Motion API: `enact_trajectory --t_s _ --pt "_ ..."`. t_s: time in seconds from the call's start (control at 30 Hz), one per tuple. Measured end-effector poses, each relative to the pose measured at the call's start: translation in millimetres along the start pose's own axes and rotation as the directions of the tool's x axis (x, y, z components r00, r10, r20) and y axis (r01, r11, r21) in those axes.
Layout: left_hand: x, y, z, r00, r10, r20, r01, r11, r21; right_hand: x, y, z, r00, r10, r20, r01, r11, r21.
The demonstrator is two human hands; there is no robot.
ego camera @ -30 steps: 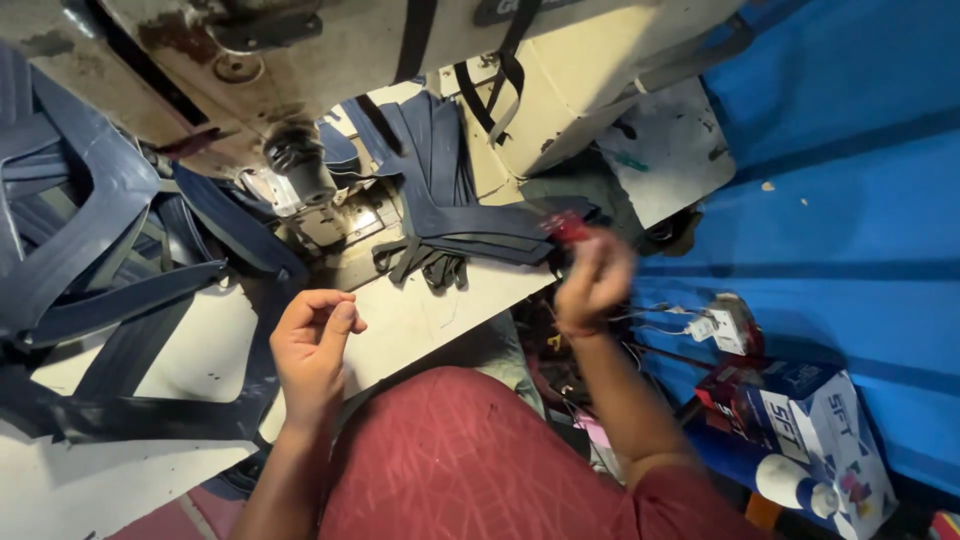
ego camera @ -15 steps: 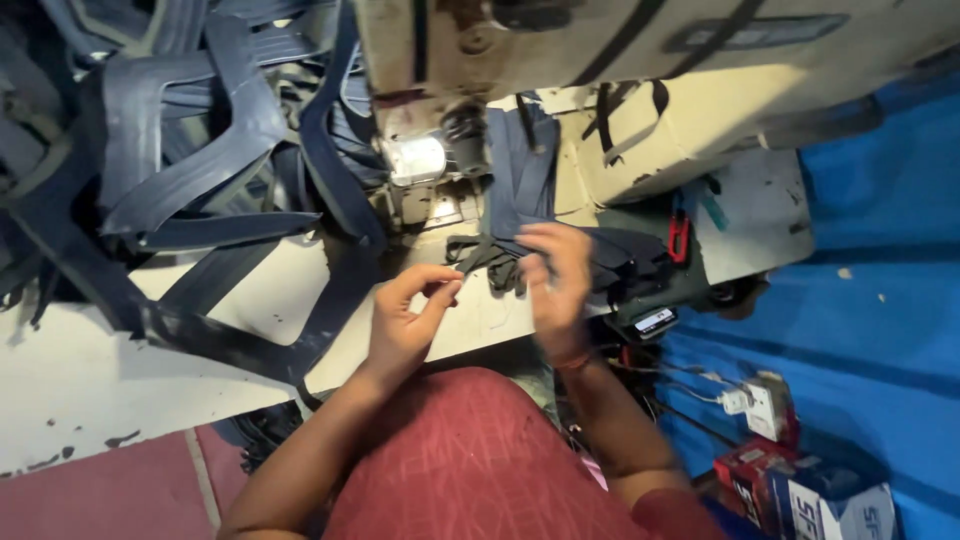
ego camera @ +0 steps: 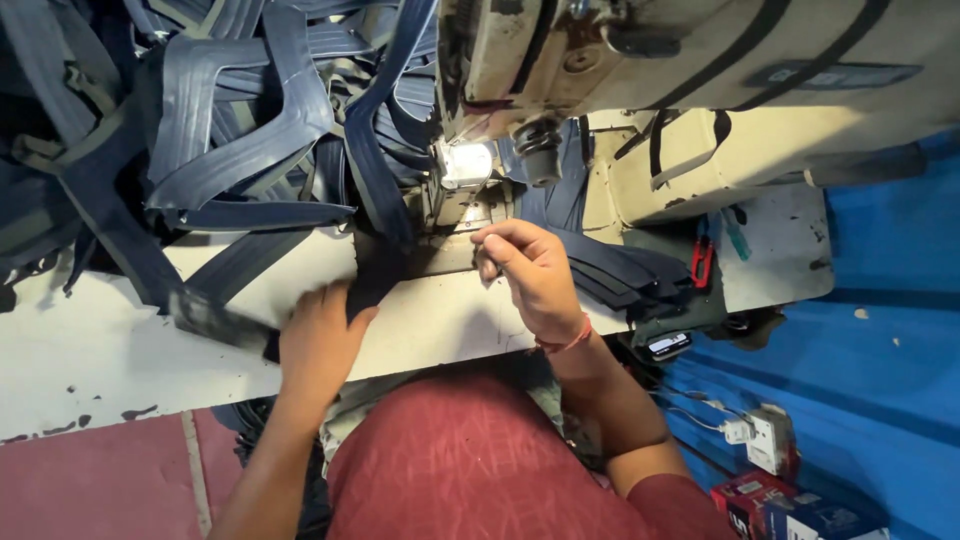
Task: Stitch fabric components and trim excess thread using an industrial sewing machine.
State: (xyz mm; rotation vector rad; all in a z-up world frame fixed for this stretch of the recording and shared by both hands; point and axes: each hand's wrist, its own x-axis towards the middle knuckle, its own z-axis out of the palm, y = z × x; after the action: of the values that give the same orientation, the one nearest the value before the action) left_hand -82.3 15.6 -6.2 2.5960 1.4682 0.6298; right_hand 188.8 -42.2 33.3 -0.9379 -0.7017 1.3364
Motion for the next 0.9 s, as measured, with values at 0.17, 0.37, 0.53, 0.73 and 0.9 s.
enact_trajectory --t_s 0.17,0.37,0.53,0.73,0.9 --pt "16.3 -10.1 4.8 0.774 -0.252 0.581 0.615 0.517 -0.595 2.5 -9.8 -3.4 0.998 0.000 -0.062 0.003 0.999 0.037" --pt "97.2 33.9 -12.2 0.931 -0.206 0.300 0.323 0.084 -0.943 2.8 -19.4 2.2 0.997 -0.038 -0.068 0.041 0.998 0.043" --pt "141.5 43.8 13.5 0.942 -0.090 0.323 0.326 0.016 -0.945 -1.0 -22.0 -4.7 0.995 -0.065 -0.082 0.065 0.998 -0.006" --pt "108.9 49.1 0.8 0.868 -0.007 0.496 0.495 0.098 -0.864 5.8 -26.3 -23.6 0.994 -0.058 -0.095 0.055 0.998 -0.031" --pt "100.9 54.0 -3.8 0.861 0.093 0.500 0.502 0.000 -0.865 14.2 -26.4 -20.4 0.991 -0.056 -0.118 0.055 0.998 -0.016"
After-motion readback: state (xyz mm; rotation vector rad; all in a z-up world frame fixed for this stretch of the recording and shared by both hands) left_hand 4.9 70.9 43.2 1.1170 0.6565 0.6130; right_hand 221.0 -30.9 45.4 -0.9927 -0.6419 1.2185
